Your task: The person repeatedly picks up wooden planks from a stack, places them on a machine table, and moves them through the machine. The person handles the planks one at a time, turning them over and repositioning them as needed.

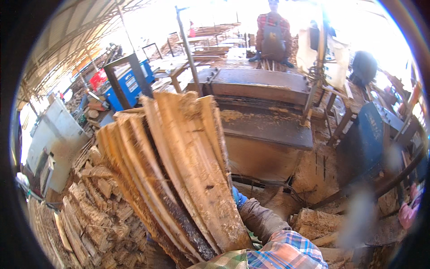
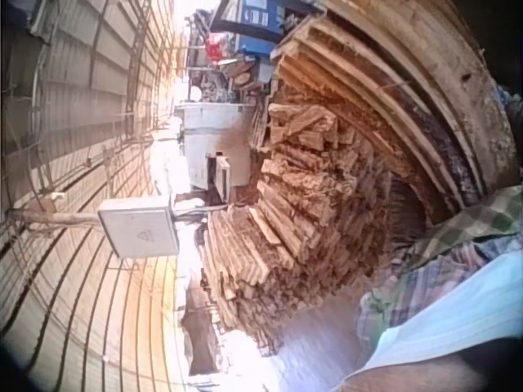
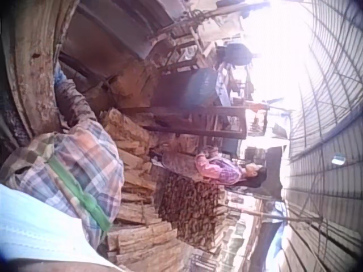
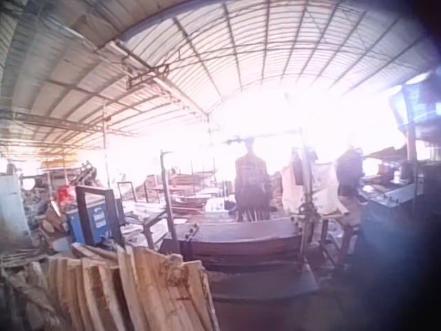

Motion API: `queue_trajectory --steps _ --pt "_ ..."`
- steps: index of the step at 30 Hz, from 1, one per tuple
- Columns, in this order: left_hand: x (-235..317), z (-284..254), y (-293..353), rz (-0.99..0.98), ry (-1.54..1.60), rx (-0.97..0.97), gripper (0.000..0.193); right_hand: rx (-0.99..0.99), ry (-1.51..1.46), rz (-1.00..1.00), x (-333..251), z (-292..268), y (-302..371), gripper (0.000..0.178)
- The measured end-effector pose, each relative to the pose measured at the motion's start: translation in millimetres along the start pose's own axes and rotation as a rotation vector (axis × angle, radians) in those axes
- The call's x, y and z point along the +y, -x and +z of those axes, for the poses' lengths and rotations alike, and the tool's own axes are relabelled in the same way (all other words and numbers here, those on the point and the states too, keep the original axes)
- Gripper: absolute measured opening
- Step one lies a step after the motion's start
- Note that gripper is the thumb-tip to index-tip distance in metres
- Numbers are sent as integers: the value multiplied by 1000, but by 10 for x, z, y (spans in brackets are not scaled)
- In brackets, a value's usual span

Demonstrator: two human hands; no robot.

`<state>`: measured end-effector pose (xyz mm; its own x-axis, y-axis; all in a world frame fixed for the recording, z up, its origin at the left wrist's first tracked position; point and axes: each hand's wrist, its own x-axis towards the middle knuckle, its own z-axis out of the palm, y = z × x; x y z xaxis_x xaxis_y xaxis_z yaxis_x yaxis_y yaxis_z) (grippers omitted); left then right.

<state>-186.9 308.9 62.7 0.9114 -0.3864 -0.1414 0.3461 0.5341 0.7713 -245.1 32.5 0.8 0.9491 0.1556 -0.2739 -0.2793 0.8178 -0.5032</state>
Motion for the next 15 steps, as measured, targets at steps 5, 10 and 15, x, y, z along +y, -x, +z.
queue_trajectory --steps 5,10,15 --pt "-151 515 -917 -150 -40 -170 81 127 -29 -226 -752 -449 108 80" --pt "-186 1417 -2279 -243 -68 -298 84 232 5 -408 -2027 -832 -194 78" --pt "377 2525 -3833 -254 -161 -450 87 207 174 -606 -3773 -702 -1041 76"
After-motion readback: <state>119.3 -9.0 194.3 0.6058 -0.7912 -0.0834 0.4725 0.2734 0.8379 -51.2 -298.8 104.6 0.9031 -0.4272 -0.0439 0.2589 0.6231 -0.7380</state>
